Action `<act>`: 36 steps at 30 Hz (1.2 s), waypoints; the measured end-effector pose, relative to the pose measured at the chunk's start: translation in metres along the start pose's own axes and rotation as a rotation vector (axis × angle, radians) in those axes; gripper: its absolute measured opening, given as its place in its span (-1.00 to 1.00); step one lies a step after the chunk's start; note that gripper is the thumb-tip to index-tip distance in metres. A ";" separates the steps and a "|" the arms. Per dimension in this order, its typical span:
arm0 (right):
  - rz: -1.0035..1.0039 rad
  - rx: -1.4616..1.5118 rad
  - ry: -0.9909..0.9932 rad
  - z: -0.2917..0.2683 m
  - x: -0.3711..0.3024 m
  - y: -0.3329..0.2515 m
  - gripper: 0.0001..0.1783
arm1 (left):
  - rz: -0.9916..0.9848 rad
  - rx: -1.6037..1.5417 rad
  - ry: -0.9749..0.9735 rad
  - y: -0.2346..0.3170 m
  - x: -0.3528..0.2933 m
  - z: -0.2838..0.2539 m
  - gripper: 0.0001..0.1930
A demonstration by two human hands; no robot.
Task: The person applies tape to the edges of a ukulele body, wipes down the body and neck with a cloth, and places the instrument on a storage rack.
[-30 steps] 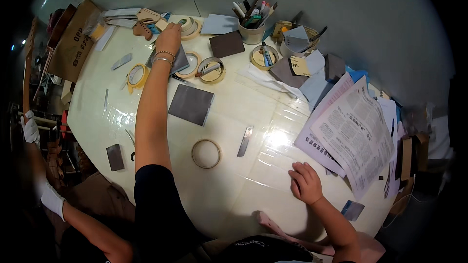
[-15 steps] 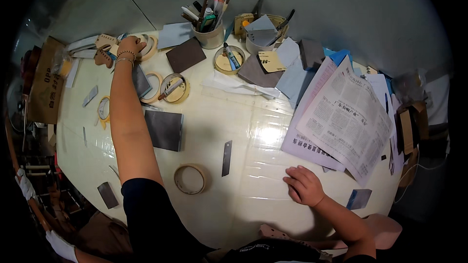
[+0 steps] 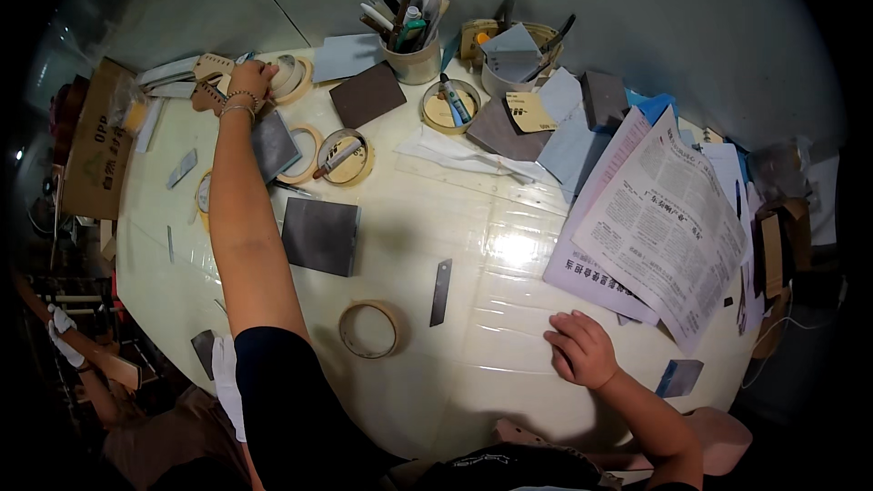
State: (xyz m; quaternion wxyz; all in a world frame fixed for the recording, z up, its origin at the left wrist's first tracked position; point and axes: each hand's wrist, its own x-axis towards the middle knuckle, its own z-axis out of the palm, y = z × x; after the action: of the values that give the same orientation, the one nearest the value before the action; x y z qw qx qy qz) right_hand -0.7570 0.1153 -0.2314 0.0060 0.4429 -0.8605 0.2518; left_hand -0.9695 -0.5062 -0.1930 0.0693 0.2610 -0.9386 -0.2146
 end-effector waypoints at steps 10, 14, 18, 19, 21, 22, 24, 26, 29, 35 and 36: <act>-0.002 0.010 0.025 -0.001 0.000 0.001 -0.70 | 0.101 0.575 0.046 -0.003 0.000 0.007 -0.72; 0.001 0.023 0.033 -0.002 0.000 0.002 -0.70 | 0.014 0.568 0.043 0.021 -0.007 0.021 -0.73; 0.004 0.012 0.052 -0.001 -0.002 0.001 -0.71 | -0.079 0.329 0.188 0.053 -0.023 0.014 -0.73; -0.002 0.006 0.063 -0.001 -0.002 0.002 -0.71 | -0.048 0.337 0.288 0.055 -0.028 0.014 -0.73; -0.011 0.005 0.070 0.000 -0.005 0.001 -0.71 | 0.013 0.349 0.480 0.055 -0.034 0.015 -0.73; -0.015 0.011 0.066 -0.001 -0.004 0.002 -0.71 | 0.071 0.275 0.526 0.054 -0.033 0.014 -0.73; -0.031 0.021 0.059 0.001 -0.005 0.001 -0.70 | 0.181 0.124 0.614 0.044 -0.032 0.008 -0.74; -0.049 0.007 0.052 0.000 -0.005 0.000 -0.69 | 0.317 -0.192 0.528 0.052 -0.047 0.014 -0.79; -0.065 -0.002 0.064 0.000 -0.009 0.001 -0.70 | 0.419 -0.629 0.278 0.145 -0.146 0.030 -0.79; 0.239 0.213 -0.044 -0.016 -0.004 -0.015 -0.79 | 0.641 -1.084 -0.064 0.282 -0.381 0.006 -0.81; 0.430 0.302 -0.171 -0.026 -0.002 -0.031 -0.80 | 0.639 -1.119 -0.081 0.292 -0.413 -0.003 -0.80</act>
State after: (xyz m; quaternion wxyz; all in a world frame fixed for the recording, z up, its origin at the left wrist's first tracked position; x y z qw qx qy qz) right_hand -0.7380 0.1134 -0.1955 -0.1863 0.2658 -0.8848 0.3344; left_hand -0.7503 -0.0673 -0.0700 0.2198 -0.1151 -0.7183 -0.6500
